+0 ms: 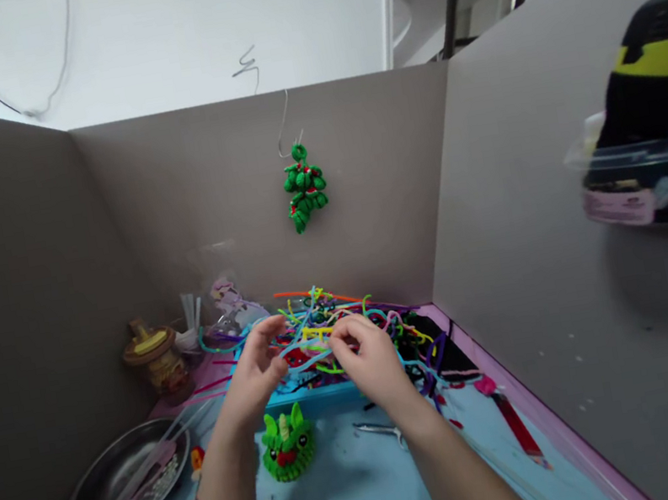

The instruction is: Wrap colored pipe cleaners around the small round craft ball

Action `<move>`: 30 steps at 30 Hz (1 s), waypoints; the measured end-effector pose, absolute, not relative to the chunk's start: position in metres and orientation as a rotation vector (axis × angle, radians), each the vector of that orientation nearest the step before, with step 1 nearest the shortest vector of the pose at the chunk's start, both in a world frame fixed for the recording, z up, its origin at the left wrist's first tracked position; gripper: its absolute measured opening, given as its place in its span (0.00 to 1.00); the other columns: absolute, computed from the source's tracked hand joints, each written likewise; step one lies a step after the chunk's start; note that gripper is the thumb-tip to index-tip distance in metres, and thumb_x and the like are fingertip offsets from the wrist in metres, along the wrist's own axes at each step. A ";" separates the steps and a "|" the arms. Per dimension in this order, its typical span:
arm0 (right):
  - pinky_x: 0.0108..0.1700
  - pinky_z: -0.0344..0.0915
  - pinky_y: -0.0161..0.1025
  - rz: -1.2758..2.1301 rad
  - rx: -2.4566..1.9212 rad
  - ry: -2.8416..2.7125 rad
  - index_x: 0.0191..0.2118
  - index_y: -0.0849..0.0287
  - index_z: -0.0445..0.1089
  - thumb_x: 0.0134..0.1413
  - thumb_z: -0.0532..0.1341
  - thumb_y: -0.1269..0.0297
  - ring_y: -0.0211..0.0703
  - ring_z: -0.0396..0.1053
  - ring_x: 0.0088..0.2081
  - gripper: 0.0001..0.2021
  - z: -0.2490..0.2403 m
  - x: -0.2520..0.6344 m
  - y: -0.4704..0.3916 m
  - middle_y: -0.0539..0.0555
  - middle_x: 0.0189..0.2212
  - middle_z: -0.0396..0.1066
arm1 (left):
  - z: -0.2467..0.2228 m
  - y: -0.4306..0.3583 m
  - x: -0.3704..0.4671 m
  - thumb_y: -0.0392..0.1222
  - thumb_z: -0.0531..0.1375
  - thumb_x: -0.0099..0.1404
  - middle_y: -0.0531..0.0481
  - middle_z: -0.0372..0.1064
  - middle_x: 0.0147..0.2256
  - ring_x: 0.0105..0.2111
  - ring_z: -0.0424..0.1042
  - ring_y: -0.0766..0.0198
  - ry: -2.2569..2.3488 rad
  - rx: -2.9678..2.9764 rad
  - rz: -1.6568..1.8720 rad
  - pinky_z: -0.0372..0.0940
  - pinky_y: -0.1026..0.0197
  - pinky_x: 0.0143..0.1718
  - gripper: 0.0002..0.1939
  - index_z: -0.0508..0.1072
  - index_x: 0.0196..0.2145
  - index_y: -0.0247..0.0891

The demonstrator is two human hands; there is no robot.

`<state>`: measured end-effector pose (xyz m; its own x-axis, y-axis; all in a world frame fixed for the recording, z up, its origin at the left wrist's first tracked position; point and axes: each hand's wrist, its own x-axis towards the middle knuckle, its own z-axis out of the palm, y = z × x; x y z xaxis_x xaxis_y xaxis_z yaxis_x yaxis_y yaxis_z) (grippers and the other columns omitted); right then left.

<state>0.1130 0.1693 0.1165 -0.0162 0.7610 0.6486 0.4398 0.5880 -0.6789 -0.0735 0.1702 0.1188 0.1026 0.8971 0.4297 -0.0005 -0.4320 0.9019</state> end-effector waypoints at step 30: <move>0.50 0.62 0.46 0.358 -0.903 -1.734 0.36 0.56 0.72 0.53 0.58 0.69 0.47 0.67 0.47 0.06 0.126 0.141 0.172 0.56 0.40 0.70 | 0.118 0.165 -0.063 0.38 0.70 0.46 0.47 0.74 0.37 0.33 0.75 0.61 0.752 1.362 1.320 0.69 0.62 0.33 0.25 0.70 0.43 0.39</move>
